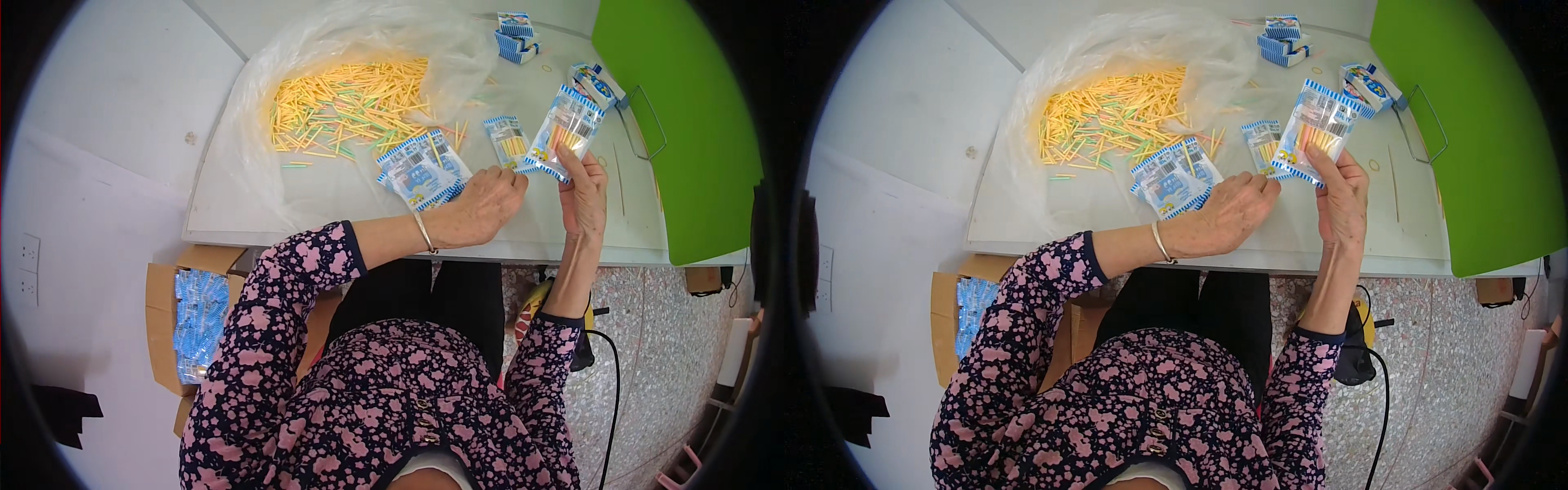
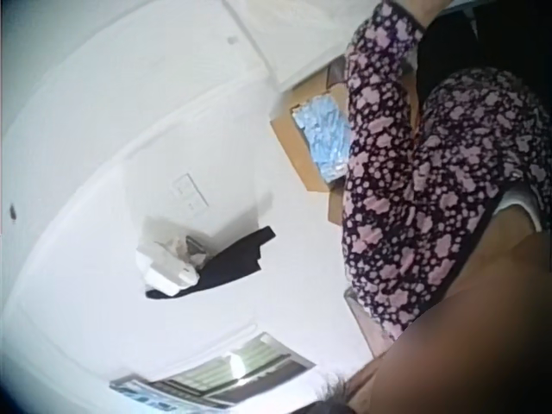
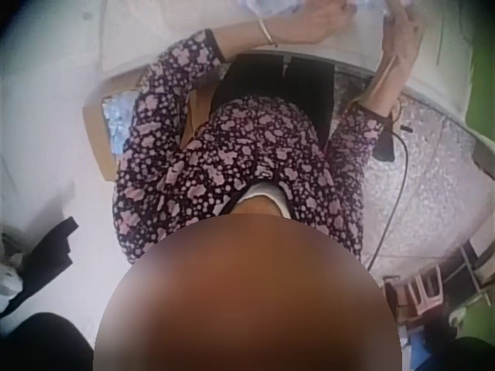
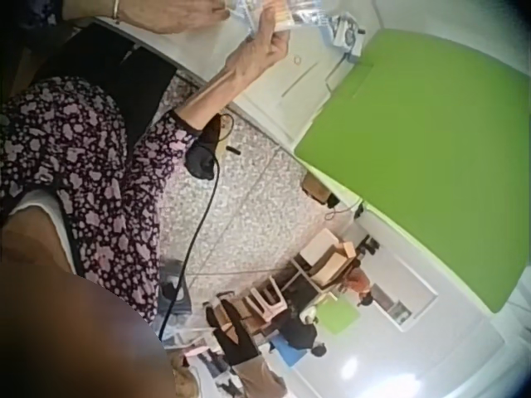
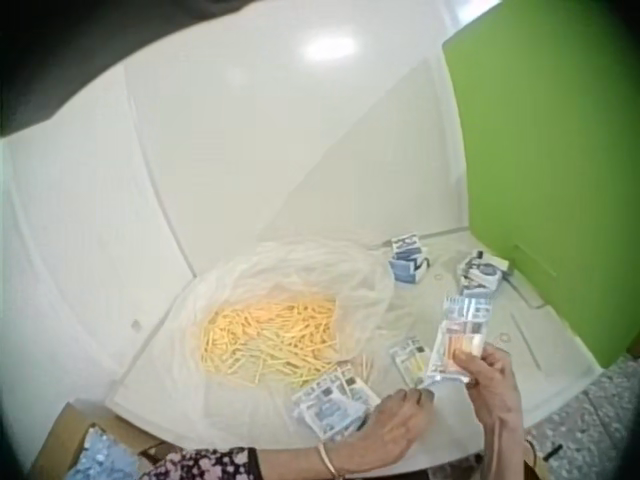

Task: Packaging plastic straws into small plastic packets at a workbench.

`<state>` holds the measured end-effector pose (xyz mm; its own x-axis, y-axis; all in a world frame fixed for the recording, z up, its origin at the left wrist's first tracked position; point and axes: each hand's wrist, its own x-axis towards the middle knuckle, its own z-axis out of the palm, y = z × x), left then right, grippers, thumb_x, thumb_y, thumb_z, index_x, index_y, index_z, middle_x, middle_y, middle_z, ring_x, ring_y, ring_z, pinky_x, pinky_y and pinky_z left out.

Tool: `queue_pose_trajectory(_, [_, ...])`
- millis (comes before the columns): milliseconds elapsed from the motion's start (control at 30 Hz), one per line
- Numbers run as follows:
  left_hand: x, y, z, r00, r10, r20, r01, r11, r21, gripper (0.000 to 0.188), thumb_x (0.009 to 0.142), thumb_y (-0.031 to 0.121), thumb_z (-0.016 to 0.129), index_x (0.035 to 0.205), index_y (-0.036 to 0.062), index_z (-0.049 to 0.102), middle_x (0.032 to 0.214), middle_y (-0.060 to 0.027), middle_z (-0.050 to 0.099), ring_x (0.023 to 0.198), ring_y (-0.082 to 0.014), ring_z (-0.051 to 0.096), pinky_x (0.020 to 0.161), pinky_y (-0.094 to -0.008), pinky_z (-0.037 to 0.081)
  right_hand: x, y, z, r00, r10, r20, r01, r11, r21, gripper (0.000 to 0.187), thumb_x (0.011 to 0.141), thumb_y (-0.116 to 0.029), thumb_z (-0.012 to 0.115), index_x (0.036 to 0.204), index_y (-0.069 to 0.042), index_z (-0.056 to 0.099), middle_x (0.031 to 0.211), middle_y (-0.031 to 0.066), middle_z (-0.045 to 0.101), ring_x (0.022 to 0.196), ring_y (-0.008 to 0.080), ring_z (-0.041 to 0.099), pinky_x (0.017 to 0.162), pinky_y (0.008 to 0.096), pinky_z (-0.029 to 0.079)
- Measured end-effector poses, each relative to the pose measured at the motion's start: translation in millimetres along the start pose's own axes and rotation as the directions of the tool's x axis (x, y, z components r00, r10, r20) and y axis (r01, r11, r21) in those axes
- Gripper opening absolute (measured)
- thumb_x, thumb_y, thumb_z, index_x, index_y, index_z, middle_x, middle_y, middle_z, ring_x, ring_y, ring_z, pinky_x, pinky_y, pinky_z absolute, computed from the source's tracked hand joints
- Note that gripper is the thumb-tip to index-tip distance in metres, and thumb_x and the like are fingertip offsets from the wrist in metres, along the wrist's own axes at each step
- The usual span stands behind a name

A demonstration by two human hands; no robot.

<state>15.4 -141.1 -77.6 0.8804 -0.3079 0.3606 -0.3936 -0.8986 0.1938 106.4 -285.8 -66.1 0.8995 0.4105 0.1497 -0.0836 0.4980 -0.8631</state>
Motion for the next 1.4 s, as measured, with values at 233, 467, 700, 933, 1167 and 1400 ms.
queue_pose_trajectory(233, [10.5, -37.8, -29.4, 0.972, -0.097, -0.216, 0.061, 0.984, -0.168, 0.015, 0.07, 0.002, 0.052, 0.084, -0.0043, 0.052, 0.08, -0.022, 0.055, 0.075, -0.0384, 0.055, 0.065, -0.0413, 0.046, -2.4, 10.1, -10.5, 0.997, 0.006, -0.075, -0.003, 0.999, 0.036, 0.022, 0.082, -0.01, 0.063, 0.101, 0.001, 0.061, 0.094, 0.0051, 0.064, 0.08, 0.0084, 0.06, 0.07, 0.0213, 0.048])
queue_pose_trajectory(467, [9.4, -107.7, -10.4, 0.962, -0.265, -0.058, 0.262, 0.963, -0.058, 0.015, 0.072, 0.007, 0.051, 0.081, -0.005, 0.051, 0.072, -0.0212, 0.057, 0.072, -0.0392, 0.056, 0.064, -0.0448, 0.045, -6.1, 25.3, 10.7, 0.997, 0.074, 0.006, -0.074, 0.997, 0.006, 0.021, 0.082, -0.008, 0.062, 0.1, 0.003, 0.062, 0.092, 0.0071, 0.065, 0.081, 0.0098, 0.061, 0.074, 0.0225, 0.047])
queue_pose_trajectory(700, [26.0, -88.0, -11.1, 0.928, -0.362, 0.091, 0.356, 0.931, 0.077, 0.026, 0.07, 0.005, 0.052, 0.091, -0.0038, 0.041, 0.068, -0.0229, 0.056, 0.072, -0.0405, 0.058, 0.064, -0.0466, 0.046, -13.3, 36.6, 15.1, 0.991, 0.122, 0.059, -0.118, 0.991, -0.069, 0.023, 0.082, -0.008, 0.062, 0.101, 0.004, 0.062, 0.091, 0.0081, 0.065, 0.079, 0.0102, 0.06, 0.075, 0.0231, 0.047])
queue_pose_trajectory(933, [19.3, -115.7, -24.0, 0.938, -0.346, -0.007, 0.336, 0.916, -0.22, 0.026, 0.069, 0.01, 0.059, 0.09, -0.003, 0.053, 0.076, -0.017, 0.06, 0.069, -0.0283, 0.061, 0.064, -0.0344, 0.048, -13.7, 36.8, 16.1, 0.981, 0.163, 0.109, -0.15, 0.981, -0.12, 0.022, 0.083, -0.012, 0.062, 0.098, 0.003, 0.063, 0.085, 0.008, 0.065, 0.073, 0.011, 0.06, 0.063, 0.0242, 0.048])
queue_pose_trajectory(1167, [2.1, -128.5, -52.8, 0.909, -0.415, -0.044, 0.378, 0.863, -0.335, 0.024, 0.068, 0.007, 0.06, 0.091, 0.002, 0.054, 0.078, -0.0154, 0.058, 0.066, -0.0243, 0.059, 0.06, -0.0328, 0.047, -11.1, 39.1, 25.4, 0.944, 0.272, 0.185, -0.236, 0.952, -0.196, 0.022, 0.084, -0.015, 0.061, 0.097, 0.003, 0.064, 0.083, 0.0078, 0.065, 0.07, 0.0106, 0.059, 0.06, 0.0234, 0.047])
queue_pose_trajectory(1400, [14.7, -73.9, -107.3, 0.876, -0.427, -0.226, 0.065, 0.569, -0.82, 0.04, 0.082, 0.001, 0.055, 0.12, 0.0032, 0.04, 0.077, -0.0039, 0.057, 0.07, -0.0095, 0.058, 0.063, -0.0219, 0.049, -10.8, 40.3, 38.3, 0.899, 0.351, 0.261, -0.276, 0.918, -0.284, 0.021, 0.084, -0.015, 0.061, 0.094, 0.003, 0.064, 0.083, 0.0074, 0.066, 0.071, 0.0107, 0.06, 0.059, 0.0238, 0.047])
